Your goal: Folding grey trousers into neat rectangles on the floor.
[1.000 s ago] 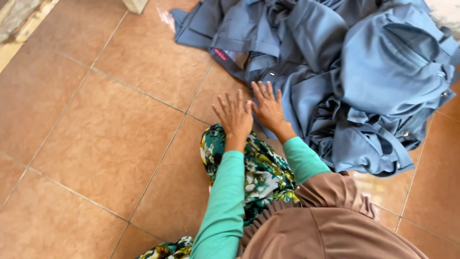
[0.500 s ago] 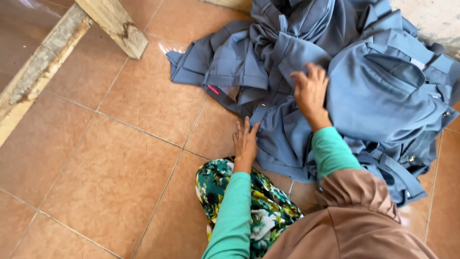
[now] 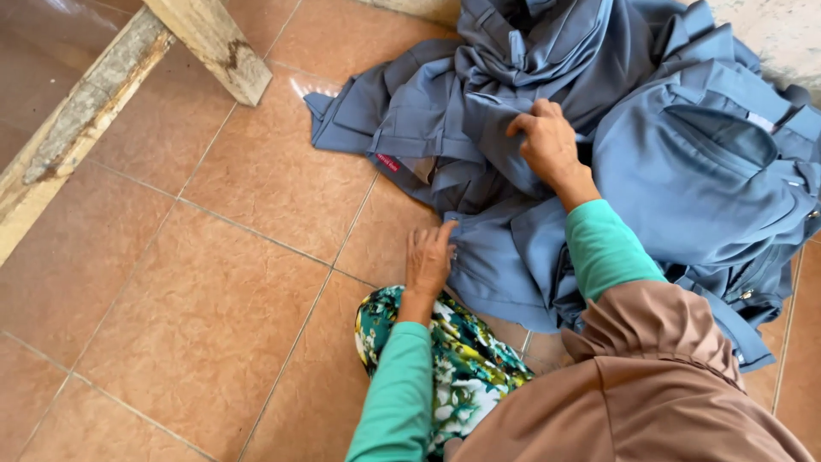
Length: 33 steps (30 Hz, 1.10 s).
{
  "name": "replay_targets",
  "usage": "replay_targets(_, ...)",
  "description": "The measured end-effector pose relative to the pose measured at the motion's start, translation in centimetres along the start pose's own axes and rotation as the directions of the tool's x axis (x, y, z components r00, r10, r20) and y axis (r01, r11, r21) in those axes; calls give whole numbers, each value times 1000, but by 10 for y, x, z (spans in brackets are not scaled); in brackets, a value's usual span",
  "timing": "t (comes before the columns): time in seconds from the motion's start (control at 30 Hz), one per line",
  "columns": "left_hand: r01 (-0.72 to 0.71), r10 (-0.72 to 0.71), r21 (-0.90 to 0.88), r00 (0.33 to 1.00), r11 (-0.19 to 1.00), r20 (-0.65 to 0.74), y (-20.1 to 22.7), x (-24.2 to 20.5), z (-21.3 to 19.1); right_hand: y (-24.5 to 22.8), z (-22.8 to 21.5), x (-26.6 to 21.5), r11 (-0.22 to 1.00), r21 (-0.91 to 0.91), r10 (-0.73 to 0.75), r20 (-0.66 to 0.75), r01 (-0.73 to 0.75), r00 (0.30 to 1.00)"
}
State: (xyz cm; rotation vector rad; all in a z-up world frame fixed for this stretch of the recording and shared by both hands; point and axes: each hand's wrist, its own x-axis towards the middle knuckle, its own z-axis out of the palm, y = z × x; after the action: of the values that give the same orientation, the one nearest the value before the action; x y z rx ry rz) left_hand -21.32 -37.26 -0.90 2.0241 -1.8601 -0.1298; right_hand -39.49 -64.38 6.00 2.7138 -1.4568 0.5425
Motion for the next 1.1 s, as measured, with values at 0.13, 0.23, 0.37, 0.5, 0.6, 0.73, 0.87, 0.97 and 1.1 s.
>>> replay_targets(0.13, -13, 9, -21, 984, 1000, -176, -32, 1, -62, -91, -16, -26, 982, 108, -171, 145, 157, 974)
replay_targets(0.23, 7, -3, 18, 972, 1000, -234, -47, -5, -112, -149, -6, -56, 915, 322, -320, 214, 242, 923)
replay_targets(0.37, 8, -6, 60, 999, 998, -34, -58, -11, -145, -197, -34, -70, 720, 664, -469, 251, 202, 847)
replay_targets(0.5, 13, -15, 29, 998, 1000, 59, -87, -5, -119, -204, -38, -74, 704, 675, -518, 275, 221, 810)
replay_targets(0.6, 13, -11, -32, 997, 999, 70, -97, 10, -113, -204, -57, -75, 700, 692, -503, 304, 175, 809)
replay_targets(0.73, -38, 38, -136, 999, 990, -5, -110, 20, -136, -180, -78, -75, 865, 301, -485, 298, 401, 822)
replay_targets(0.87, 34, -34, -113, 999, 993, 2, -130, 23, -162, -100, -31, -98, 883, -7, -432, 381, 470, 818)
replay_targets(0.97, 79, -78, -53, 997, 995, 22, -146, 22, -163, -37, 2, -117, 959, -40, -201, 603, 281, 772)
replay_targets(1.1, 134, -134, -10, 989, 991, 62, -169, 32, -136, -2, 30, -94, 960, -203, 22, 742, 193, 670)
